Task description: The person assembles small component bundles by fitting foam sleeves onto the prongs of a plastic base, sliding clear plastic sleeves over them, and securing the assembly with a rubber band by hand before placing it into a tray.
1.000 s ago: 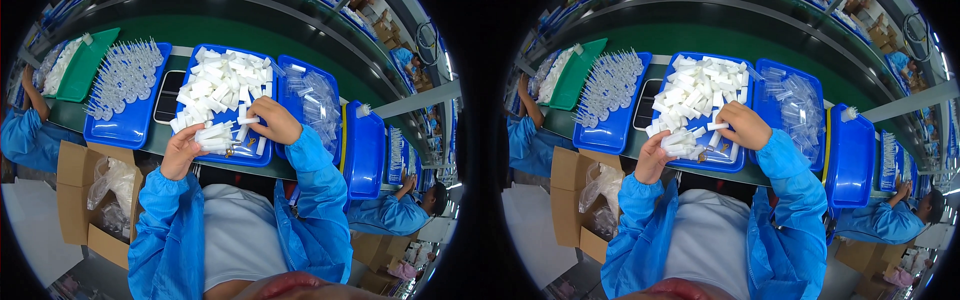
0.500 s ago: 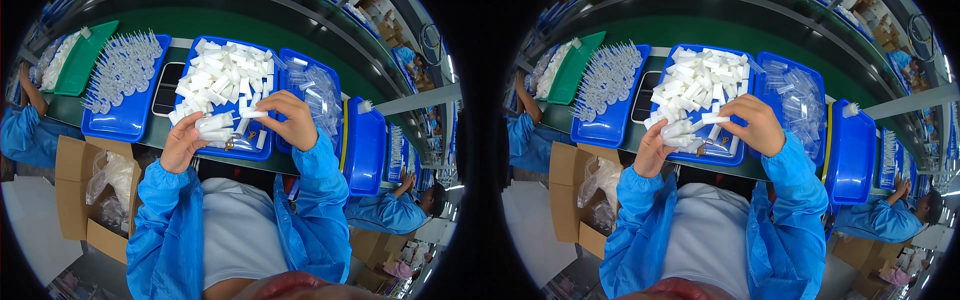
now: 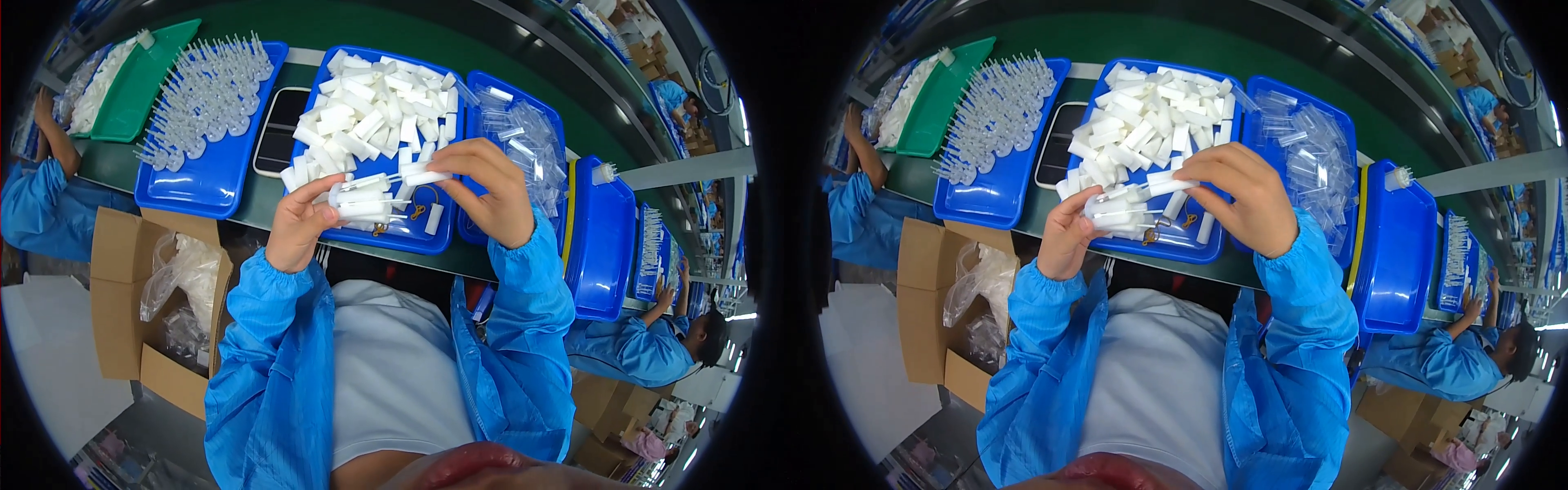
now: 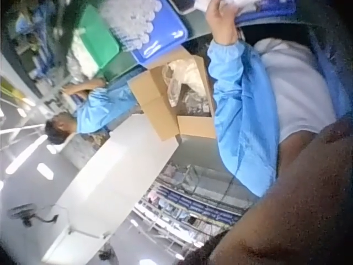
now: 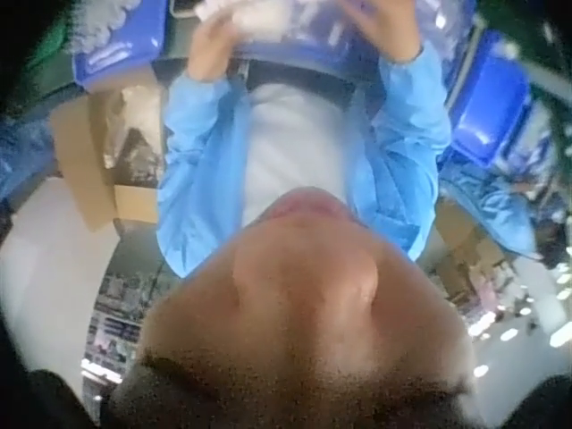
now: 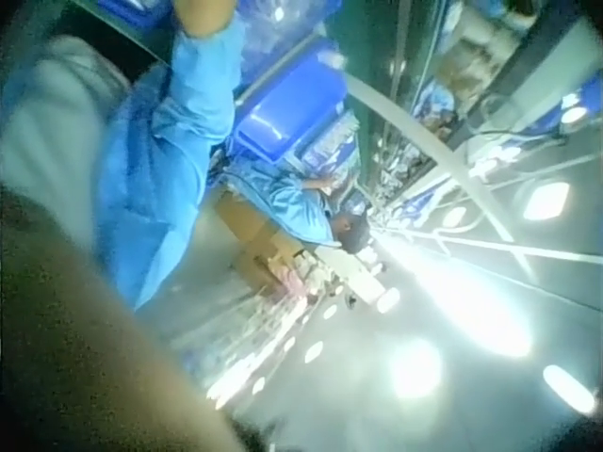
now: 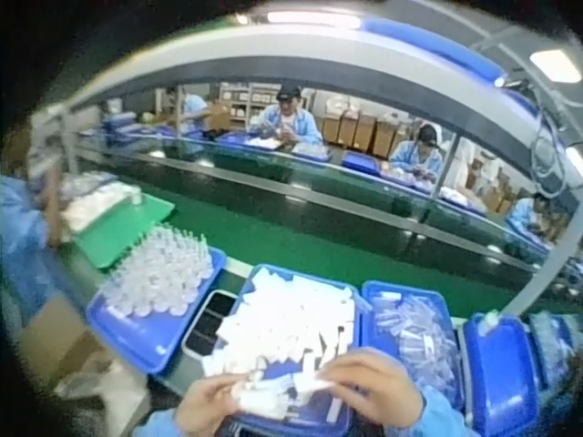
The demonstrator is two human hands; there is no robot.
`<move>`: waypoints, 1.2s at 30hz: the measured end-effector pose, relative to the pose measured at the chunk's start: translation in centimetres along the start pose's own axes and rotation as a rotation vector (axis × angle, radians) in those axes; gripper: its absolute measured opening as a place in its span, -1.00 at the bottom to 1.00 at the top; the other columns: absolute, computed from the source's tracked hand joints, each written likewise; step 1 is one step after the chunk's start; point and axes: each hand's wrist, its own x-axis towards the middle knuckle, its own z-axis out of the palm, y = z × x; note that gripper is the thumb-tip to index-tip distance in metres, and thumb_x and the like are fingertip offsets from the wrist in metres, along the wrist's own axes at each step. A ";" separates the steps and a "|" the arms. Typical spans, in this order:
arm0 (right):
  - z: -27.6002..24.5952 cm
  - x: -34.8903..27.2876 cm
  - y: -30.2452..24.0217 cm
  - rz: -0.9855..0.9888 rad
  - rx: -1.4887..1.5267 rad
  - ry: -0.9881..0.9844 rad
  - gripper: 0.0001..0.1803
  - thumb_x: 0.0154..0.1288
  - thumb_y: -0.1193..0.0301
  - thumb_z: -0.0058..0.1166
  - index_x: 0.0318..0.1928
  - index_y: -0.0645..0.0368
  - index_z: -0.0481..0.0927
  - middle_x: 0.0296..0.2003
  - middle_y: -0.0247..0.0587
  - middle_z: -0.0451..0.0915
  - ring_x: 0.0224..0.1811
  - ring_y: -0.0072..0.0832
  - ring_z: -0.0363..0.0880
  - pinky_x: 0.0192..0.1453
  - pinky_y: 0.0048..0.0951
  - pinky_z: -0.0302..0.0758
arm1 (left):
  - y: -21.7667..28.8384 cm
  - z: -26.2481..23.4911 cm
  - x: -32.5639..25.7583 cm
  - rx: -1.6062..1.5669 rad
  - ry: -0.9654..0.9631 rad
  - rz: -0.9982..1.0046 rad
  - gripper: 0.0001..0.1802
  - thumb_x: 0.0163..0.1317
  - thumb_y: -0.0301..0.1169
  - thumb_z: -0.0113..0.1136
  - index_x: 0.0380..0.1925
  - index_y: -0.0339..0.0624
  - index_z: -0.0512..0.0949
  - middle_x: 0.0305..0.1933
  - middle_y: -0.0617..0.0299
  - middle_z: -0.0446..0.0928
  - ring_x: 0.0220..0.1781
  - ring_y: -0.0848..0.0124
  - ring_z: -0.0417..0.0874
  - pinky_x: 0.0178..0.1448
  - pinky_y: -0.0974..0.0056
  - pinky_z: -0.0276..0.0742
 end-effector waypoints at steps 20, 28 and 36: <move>0.1 0.3 -2.4 -0.368 -0.469 0.007 -0.65 -0.10 0.50 0.25 -0.20 -0.04 0.67 -0.27 -0.31 0.61 -0.25 -0.40 0.57 -0.24 -0.42 0.45 | 0.3 0.4 -0.2 0.081 -0.061 0.115 -0.47 0.05 -0.69 0.26 0.10 -0.35 0.46 0.11 0.10 0.39 0.12 0.22 0.54 0.19 0.26 0.50; 1.7 0.2 -2.2 -0.325 -0.299 -0.095 -0.68 -0.10 0.45 0.31 -0.21 0.00 0.69 -0.29 -0.27 0.61 -0.28 -0.37 0.56 -0.28 -0.40 0.45 | -0.1 1.4 0.1 0.120 -0.185 0.082 -0.45 0.00 -0.74 0.27 0.09 -0.37 0.47 0.04 0.11 0.41 0.05 0.26 0.56 0.15 0.29 0.53; 1.9 -0.2 0.5 -0.133 0.173 -0.195 -0.71 0.14 0.45 0.19 -0.08 0.16 0.65 -0.33 -0.22 0.59 -0.30 -0.32 0.51 -0.20 -0.36 0.44 | -0.4 1.6 -0.2 0.124 -0.171 0.041 -0.45 0.02 -0.74 0.21 0.10 -0.40 0.44 0.05 0.12 0.39 0.12 0.24 0.53 0.15 0.28 0.50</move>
